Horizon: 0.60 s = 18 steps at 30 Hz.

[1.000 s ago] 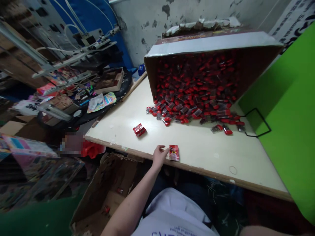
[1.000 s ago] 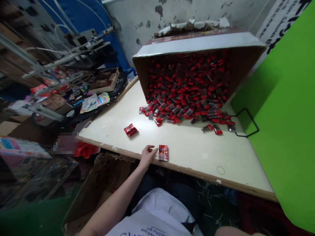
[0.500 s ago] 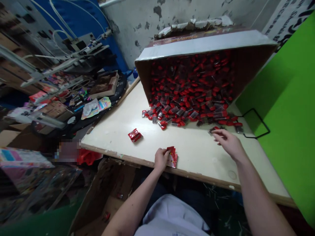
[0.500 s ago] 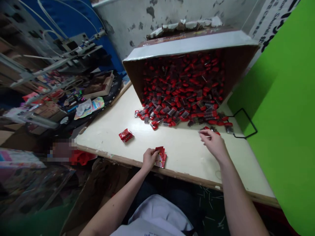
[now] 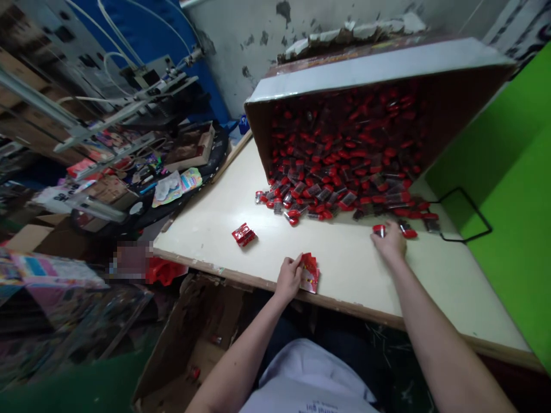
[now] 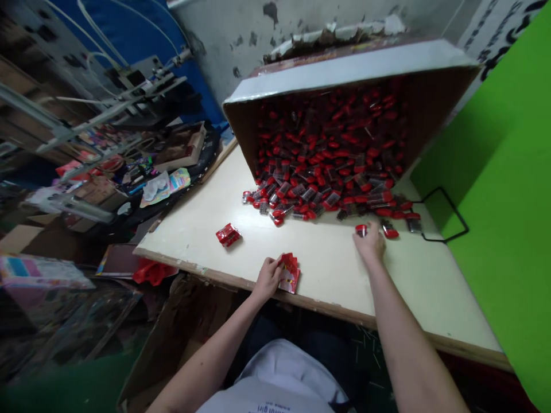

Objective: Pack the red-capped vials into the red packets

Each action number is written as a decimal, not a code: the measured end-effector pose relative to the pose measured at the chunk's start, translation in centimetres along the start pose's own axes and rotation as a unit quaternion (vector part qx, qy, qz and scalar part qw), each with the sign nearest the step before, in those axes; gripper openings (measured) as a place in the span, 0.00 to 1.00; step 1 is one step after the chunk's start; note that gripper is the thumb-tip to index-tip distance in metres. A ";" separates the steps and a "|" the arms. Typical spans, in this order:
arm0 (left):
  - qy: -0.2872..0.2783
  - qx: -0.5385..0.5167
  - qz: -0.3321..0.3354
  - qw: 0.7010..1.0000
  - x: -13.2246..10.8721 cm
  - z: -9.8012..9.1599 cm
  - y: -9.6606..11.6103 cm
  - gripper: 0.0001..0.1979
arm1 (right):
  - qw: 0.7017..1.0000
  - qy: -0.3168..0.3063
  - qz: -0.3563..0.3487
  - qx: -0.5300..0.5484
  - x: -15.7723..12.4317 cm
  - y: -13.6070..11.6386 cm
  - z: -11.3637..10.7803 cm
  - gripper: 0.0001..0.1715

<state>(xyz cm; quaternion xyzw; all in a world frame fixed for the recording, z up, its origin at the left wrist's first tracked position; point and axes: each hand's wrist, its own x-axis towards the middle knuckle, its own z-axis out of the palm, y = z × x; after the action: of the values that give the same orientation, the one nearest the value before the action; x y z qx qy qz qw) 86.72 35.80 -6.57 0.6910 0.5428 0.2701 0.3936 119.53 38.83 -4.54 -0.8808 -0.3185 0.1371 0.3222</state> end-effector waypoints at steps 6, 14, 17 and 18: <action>-0.028 0.165 0.064 0.984 -1.1 0.3 -0.5 0.23 | 0.962 -0.158 -0.119 0.190 -9.7 -0.5 1.5 0.26; -0.019 0.322 0.077 0.943 -1.2 1.6 -1.4 0.31 | 0.900 -0.263 -0.125 0.324 -18.0 -2.8 6.7 0.20; -0.012 0.295 0.071 0.953 -1.5 1.2 -1.2 0.31 | 0.904 -0.254 -0.122 0.321 -18.2 -3.2 6.6 0.17; -0.009 0.259 0.064 0.964 -1.7 0.8 -1.0 0.30 | 0.903 -0.254 -0.117 0.326 -18.2 -3.3 6.4 0.18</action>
<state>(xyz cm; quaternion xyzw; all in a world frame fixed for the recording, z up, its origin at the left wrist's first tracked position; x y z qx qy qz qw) 86.43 34.10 -7.74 0.8052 0.5451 0.1386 0.1876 101.29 32.02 -6.51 -0.6182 -0.4277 0.4140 0.5134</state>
